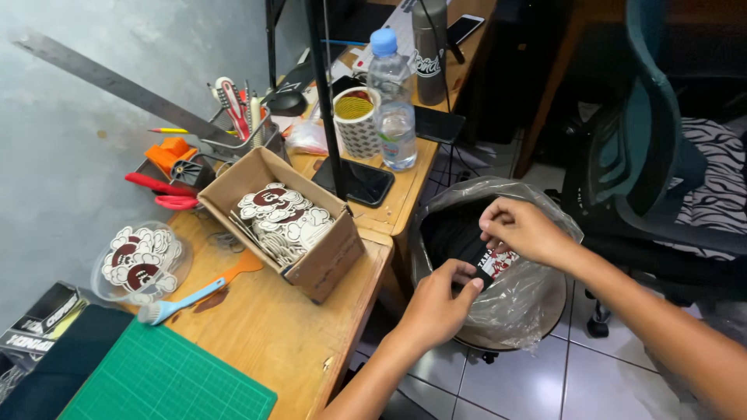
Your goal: The person places a black pouch with a graphic print into a clear plastic zip-lock bag, seals it, and then adds a folded black cloth item into the same bag. The packed bag is then placed into a green plastic basket.
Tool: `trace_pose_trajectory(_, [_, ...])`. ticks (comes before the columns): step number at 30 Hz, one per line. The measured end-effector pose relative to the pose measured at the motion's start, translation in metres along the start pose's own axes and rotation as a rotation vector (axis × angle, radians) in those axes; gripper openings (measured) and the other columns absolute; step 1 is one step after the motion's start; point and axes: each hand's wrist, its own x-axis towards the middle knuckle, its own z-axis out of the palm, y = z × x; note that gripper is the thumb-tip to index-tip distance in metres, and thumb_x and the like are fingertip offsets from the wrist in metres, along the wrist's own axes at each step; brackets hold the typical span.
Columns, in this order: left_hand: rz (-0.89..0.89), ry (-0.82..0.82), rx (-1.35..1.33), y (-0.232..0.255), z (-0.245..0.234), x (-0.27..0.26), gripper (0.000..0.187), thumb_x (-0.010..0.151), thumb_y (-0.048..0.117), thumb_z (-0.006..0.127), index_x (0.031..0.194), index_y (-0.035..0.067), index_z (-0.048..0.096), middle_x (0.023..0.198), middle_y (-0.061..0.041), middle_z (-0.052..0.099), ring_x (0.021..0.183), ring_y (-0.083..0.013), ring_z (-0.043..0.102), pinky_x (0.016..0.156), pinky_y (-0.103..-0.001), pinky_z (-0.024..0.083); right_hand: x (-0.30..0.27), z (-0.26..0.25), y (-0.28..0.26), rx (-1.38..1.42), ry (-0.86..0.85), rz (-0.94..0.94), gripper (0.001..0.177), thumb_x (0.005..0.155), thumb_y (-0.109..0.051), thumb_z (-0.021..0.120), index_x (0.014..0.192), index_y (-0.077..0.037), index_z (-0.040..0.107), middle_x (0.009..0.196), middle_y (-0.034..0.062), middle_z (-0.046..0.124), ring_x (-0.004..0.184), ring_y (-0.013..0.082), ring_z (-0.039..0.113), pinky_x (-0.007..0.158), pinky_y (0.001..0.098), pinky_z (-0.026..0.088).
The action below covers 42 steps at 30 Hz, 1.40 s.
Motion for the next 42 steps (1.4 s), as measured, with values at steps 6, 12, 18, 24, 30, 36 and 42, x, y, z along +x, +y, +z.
trace_pose_trajectory(6, [-0.058, -0.003, 0.049, -0.047, 0.032, 0.032, 0.049, 0.108, 0.042, 0.064, 0.146, 0.011, 0.071, 0.143, -0.009, 0.078, 0.119, -0.0295, 0.078, 0.107, -0.044, 0.057, 0.069, 0.005, 0.099, -0.566, 0.006, -0.144, 0.004, 0.099, -0.022, 0.081, 0.095, -0.022, 0.083, 0.084, -0.0022, 0.087, 0.083, 0.0172, 0.081, 0.083, 0.0364, 0.058])
trace_pose_trajectory(12, [-0.04, 0.011, 0.031, -0.074, 0.065, 0.052, 0.052, 0.108, 0.038, 0.064, 0.148, 0.007, 0.07, 0.143, -0.013, 0.078, 0.121, -0.0301, 0.078, 0.108, -0.043, 0.057, 0.105, -0.002, 0.143, -0.856, -0.092, -0.072, 0.013, 0.098, -0.013, 0.068, 0.1, -0.021, 0.078, 0.099, 0.0011, 0.087, 0.099, 0.0305, 0.08, 0.08, 0.049, 0.058])
trace_pose_trajectory(18, [-0.046, -0.064, 0.148, -0.089, 0.089, 0.062, 0.049, 0.114, 0.032, 0.057, 0.154, 0.007, 0.067, 0.157, -0.018, 0.067, 0.144, -0.0431, 0.061, 0.123, -0.054, 0.045, 0.14, -0.005, 0.199, -1.066, -0.027, -0.279, 0.04, 0.091, 0.002, 0.069, 0.127, -0.014, 0.078, 0.117, 0.0185, 0.076, 0.101, 0.0495, 0.079, 0.079, 0.0624, 0.061])
trace_pose_trajectory(24, [-0.058, -0.01, 0.199, -0.152, 0.141, 0.082, 0.043, 0.108, 0.031, 0.061, 0.146, 0.013, 0.073, 0.145, -0.019, 0.072, 0.132, -0.0458, 0.067, 0.118, -0.053, 0.047, 0.135, 0.009, 0.196, -1.139, 0.087, -0.289, 0.045, 0.089, 0.018, 0.061, 0.127, -0.005, 0.065, 0.124, 0.0201, 0.065, 0.098, 0.0509, 0.079, 0.07, 0.0657, 0.065])
trace_pose_trajectory(30, [-0.182, -0.037, 0.125, -0.113, 0.129, 0.064, 0.052, 0.112, 0.028, 0.061, 0.159, 0.006, 0.062, 0.163, -0.019, 0.059, 0.15, -0.0405, 0.057, 0.129, -0.051, 0.041, 0.136, 0.01, 0.223, -1.252, 0.251, -0.326, 0.067, 0.087, 0.009, 0.07, 0.15, -0.01, 0.059, 0.112, 0.0159, 0.076, 0.088, 0.0425, 0.085, 0.067, 0.0585, 0.066])
trace_pose_trajectory(36, [-0.159, -0.009, 0.169, -0.11, 0.128, 0.054, 0.054, 0.111, 0.029, 0.06, 0.159, 0.004, 0.061, 0.157, -0.019, 0.061, 0.145, -0.0423, 0.059, 0.123, -0.053, 0.045, 0.125, -0.003, 0.219, -1.26, 0.228, -0.302, 0.07, 0.086, 0.015, 0.069, 0.151, -0.006, 0.058, 0.101, 0.0122, 0.081, 0.089, 0.0392, 0.084, 0.069, 0.055, 0.067])
trace_pose_trajectory(42, [-0.15, 0.019, 0.148, -0.102, 0.114, 0.049, 0.073, 0.113, 0.03, 0.062, 0.175, 0.002, 0.034, 0.182, -0.029, 0.026, 0.169, -0.0462, 0.028, 0.137, -0.055, 0.029, 0.08, -0.025, 0.173, -1.109, -0.005, -0.264, 0.022, 0.094, -0.011, 0.065, 0.114, -0.013, 0.076, 0.122, 0.0129, 0.067, 0.124, 0.0361, 0.067, 0.098, 0.0513, 0.061])
